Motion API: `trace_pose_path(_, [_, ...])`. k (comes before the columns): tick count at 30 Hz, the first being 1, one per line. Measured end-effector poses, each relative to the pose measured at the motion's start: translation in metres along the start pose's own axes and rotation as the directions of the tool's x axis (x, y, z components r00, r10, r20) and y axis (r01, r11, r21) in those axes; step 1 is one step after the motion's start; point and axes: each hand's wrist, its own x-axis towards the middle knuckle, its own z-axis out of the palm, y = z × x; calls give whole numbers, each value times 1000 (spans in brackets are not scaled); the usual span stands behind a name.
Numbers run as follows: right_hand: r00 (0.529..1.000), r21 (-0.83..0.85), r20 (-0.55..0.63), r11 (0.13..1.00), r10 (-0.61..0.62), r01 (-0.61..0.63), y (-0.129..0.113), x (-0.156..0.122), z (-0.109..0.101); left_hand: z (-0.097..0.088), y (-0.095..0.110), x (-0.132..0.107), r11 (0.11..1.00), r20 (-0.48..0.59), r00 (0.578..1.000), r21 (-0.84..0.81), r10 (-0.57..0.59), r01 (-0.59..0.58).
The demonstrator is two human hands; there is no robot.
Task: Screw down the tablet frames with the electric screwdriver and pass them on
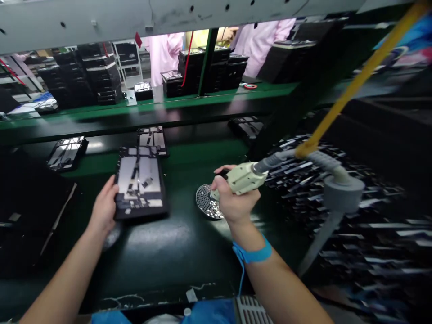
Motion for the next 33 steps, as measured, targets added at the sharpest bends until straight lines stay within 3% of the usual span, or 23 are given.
trace_pose_path(2, [999,-11,-16,1000,-29,29,7,2,0,12,-28,-42,998,128,990,-12,-61,63])
trace_pose_path(4, [999,-31,-26,999,-27,26,14,1,-2,21,-50,-72,999,237,971,35,-40,32])
trace_pose_path(6, [1000,-45,-22,999,-11,10,20,-3,-5,21,-60,-88,975,306,947,163,98,-154])
trace_pose_path(8, [1000,-48,-15,999,2,-3,24,-7,-7,14,-55,-93,829,365,878,350,309,-437])
trace_pose_path(9, [1000,-44,-11,999,9,-10,25,-9,-8,11,-48,-93,705,423,812,423,402,-569])
trace_pose_path(11, [1000,-35,5,999,20,-19,25,-12,-9,8,-28,-92,444,635,620,440,461,-780])
trace_pose_path(13, [1000,-28,25,999,18,-17,24,-13,-8,15,-6,-91,255,859,387,313,335,-915])
trace_pose_path(14, [999,-30,35,999,13,-12,24,-13,-8,21,5,-92,188,928,289,248,237,-950])
trace_pose_path(15, [999,-35,44,999,8,-6,24,-13,-9,29,14,-92,125,964,225,208,143,-970])
trace_pose_path(16, [999,-41,48,999,3,-1,24,-13,-9,38,21,-93,67,978,197,192,65,-979])
trace_pose_path(18, [999,-44,45,999,3,-1,25,-13,-9,52,32,-95,-11,981,191,191,-35,-982])
trace_pose_path(21, [999,-30,28,999,21,-20,26,-13,-10,56,36,-98,21,980,182,184,-80,-983])
trace_pose_path(25, [999,-30,45,999,15,-13,26,-13,-10,37,19,-102,127,988,139,130,65,-983])
trace_pose_path(30, [996,-57,85,998,-14,18,25,-14,-12,19,-7,-108,62,947,-13,-35,322,-997])
trace_pose_path(33, [996,-52,84,998,-15,19,24,-15,-12,14,-16,-112,18,919,-27,-37,394,-999])
